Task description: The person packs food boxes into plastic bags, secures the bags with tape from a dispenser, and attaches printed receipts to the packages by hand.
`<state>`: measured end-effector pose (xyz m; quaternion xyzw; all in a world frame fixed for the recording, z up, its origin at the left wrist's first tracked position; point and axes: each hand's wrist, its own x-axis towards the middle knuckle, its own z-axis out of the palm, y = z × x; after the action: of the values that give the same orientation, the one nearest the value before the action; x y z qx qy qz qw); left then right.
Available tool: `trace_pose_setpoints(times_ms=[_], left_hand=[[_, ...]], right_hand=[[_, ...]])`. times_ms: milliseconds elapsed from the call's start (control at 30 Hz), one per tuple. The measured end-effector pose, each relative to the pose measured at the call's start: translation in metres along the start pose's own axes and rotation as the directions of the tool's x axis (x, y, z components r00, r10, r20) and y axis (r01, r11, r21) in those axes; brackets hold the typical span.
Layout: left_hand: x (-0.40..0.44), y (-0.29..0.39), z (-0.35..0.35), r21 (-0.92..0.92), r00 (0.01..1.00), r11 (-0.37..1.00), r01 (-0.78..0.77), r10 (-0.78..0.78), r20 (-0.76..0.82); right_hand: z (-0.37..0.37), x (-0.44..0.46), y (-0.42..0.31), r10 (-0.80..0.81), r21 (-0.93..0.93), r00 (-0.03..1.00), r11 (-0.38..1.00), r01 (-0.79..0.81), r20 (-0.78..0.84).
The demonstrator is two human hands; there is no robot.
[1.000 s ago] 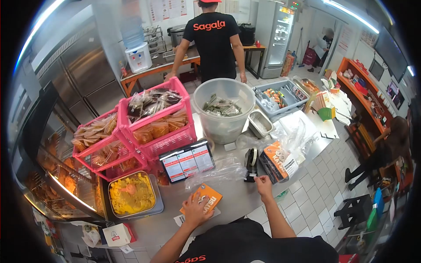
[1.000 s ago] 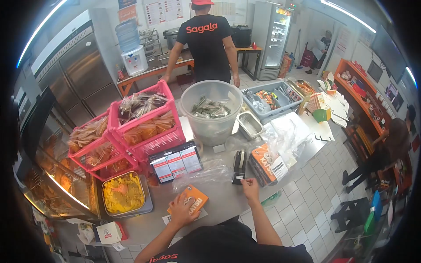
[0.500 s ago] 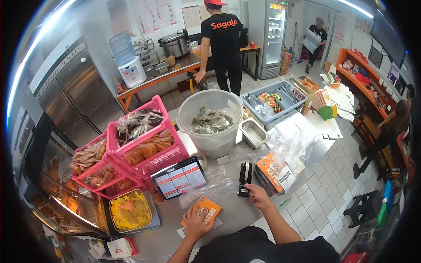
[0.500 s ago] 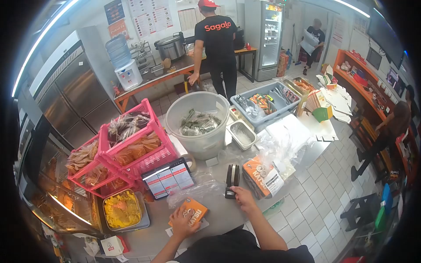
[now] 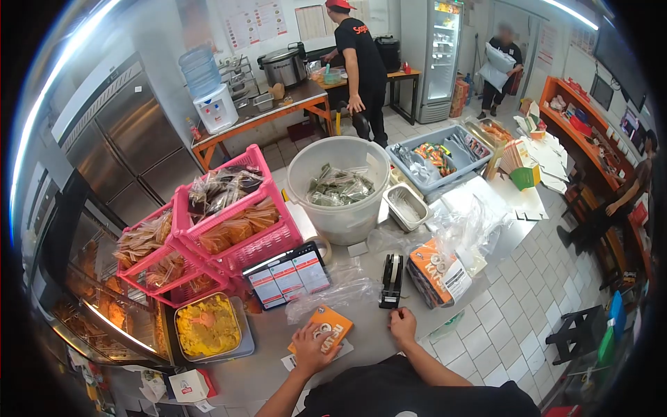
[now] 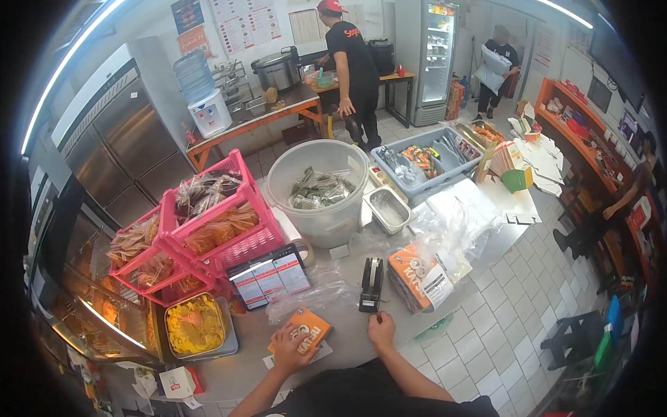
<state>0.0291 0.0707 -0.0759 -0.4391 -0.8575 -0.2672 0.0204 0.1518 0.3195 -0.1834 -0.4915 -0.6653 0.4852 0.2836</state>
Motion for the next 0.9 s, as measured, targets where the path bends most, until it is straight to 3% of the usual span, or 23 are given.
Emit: trace_pose_setpoints(times_ms=[67,133,200,267,333,433,467,567,633,733,833,900], left_hand=[[0.000,-0.005,-0.002,-0.002,0.999,0.999,-0.045,0.045,0.029],[-0.001,-0.006,-0.001,-0.017,0.998,0.999,-0.045,0.046,0.030],[-0.001,-0.004,-0.006,-0.038,0.998,0.998,-0.050,0.051,0.043],[-0.004,-0.006,-0.012,-0.061,0.997,0.997,-0.045,0.049,0.058],[-0.008,-0.011,-0.017,-0.096,0.990,0.990,-0.108,0.116,0.086],[-0.015,-0.022,-0.023,-0.120,0.980,0.982,-0.145,0.159,0.121],[-0.018,-0.025,-0.024,-0.123,0.975,0.977,-0.172,0.187,0.121],[-0.019,-0.038,-0.019,-0.151,0.965,0.968,-0.200,0.222,0.143],[-0.022,-0.046,-0.010,-0.156,0.960,0.961,-0.228,0.248,0.127],[-0.025,-0.051,-0.008,-0.202,0.953,0.945,-0.257,0.282,0.107],[-0.019,-0.053,-0.022,-0.341,0.942,0.932,-0.124,0.219,0.256],[-0.013,-0.050,-0.031,-0.375,0.949,0.922,-0.097,0.198,0.244]], right_hand=[[0.000,0.002,-0.004,-0.026,-0.069,0.998,0.997,0.030,0.050],[-0.007,-0.007,-0.017,0.024,-0.026,0.995,0.999,-0.021,0.100],[-0.014,-0.025,-0.037,0.113,0.042,0.953,0.991,-0.130,0.281],[-0.018,-0.041,-0.045,0.069,-0.029,0.937,0.998,-0.063,0.342],[-0.022,-0.063,-0.069,0.052,0.020,0.850,0.997,-0.073,0.525],[-0.022,-0.092,-0.104,0.100,-0.002,0.770,0.992,-0.128,0.630],[-0.022,-0.102,-0.114,0.118,-0.020,0.768,0.991,-0.136,0.629],[-0.011,-0.127,-0.123,0.025,0.150,0.714,0.972,-0.181,0.699],[-0.006,-0.134,-0.119,0.065,0.069,0.728,0.986,-0.153,0.683],[-0.007,-0.150,-0.135,0.036,0.169,0.714,0.962,-0.214,0.699],[-0.005,-0.153,-0.133,0.047,0.144,0.704,0.967,-0.209,0.709],[-0.003,-0.151,-0.136,0.035,0.118,0.692,0.978,-0.173,0.721]])
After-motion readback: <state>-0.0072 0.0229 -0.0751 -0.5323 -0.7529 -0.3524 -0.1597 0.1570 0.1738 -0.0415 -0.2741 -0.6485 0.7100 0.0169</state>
